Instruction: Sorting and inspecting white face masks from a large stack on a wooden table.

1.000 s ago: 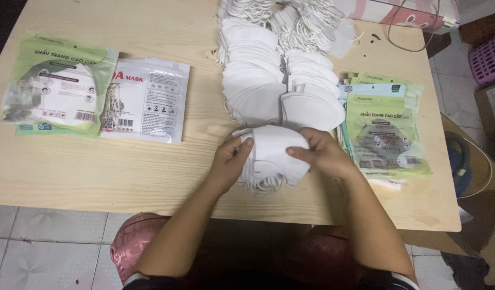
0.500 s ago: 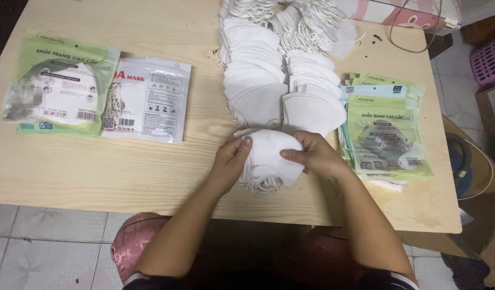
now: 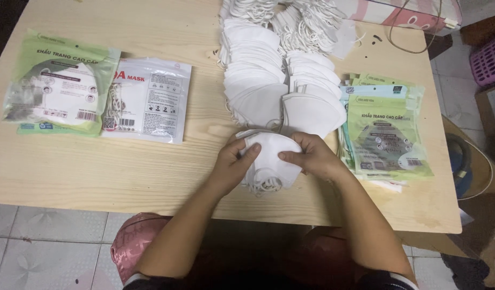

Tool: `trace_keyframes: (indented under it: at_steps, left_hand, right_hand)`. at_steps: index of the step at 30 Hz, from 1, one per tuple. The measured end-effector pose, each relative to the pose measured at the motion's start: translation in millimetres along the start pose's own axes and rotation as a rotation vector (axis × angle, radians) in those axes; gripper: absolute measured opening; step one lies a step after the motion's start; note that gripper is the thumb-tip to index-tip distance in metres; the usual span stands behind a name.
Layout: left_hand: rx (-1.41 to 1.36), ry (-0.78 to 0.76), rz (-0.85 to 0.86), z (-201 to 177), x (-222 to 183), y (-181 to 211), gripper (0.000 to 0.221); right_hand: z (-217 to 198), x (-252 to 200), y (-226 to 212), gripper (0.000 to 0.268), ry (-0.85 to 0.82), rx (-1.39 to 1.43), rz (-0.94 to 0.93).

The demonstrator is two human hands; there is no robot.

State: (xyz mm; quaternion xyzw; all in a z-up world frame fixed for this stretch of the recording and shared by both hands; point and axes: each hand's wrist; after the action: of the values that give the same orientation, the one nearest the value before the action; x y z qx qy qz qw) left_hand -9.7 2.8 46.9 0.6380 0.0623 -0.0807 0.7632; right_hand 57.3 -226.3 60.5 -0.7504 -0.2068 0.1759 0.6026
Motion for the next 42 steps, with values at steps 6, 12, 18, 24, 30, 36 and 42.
trace_keyframes:
  at_steps: [6, 12, 18, 24, 30, 36, 42]
  left_hand:
    - [-0.033, -0.042, -0.027, -9.0, 14.6, -25.8, 0.032]
    - [-0.029, 0.010, 0.008, -7.3, 10.7, -21.9, 0.028]
    - [-0.035, -0.043, -0.061, -29.1, 34.9, -88.2, 0.029]
    - [-0.058, 0.008, -0.049, -13.8, 18.9, -48.1, 0.026]
    - [-0.044, -0.031, -0.067, -2.3, 4.1, -3.3, 0.027]
    - [-0.048, 0.021, -0.076, 2.1, 2.8, -10.2, 0.024]
    - [-0.057, 0.049, -0.046, 1.2, 9.6, -17.8, 0.028]
  right_hand:
    - [-2.3, 0.7, 13.9, 0.022, -0.005, -0.039, 0.014]
    - [-19.7, 6.5, -3.3, 0.022, 0.464, -0.722, -0.311]
    - [-52.5, 13.6, 44.1, 0.068, 0.332, -1.323, -0.339]
    - [-62.0, 19.8, 71.3, 0.067, 0.436, -1.543, -0.447]
    - [-47.6, 15.8, 50.9, 0.048, 0.362, -1.572, -0.370]
    - [-58.2, 14.3, 53.6, 0.062, 0.368, -1.476, -0.339]
    - [-59.9, 16.4, 56.2, 0.061, 0.434, -1.491, -0.424]
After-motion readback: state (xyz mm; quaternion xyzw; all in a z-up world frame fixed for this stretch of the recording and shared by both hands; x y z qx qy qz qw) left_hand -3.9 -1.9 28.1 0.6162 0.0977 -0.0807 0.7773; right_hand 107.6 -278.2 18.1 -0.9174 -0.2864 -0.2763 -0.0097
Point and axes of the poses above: each hand's wrist, its own x-axis towards the middle knuckle, its own z-axis out of the palm, y = z × x, and after that the axes turned 14 degrees about -z, right-handed
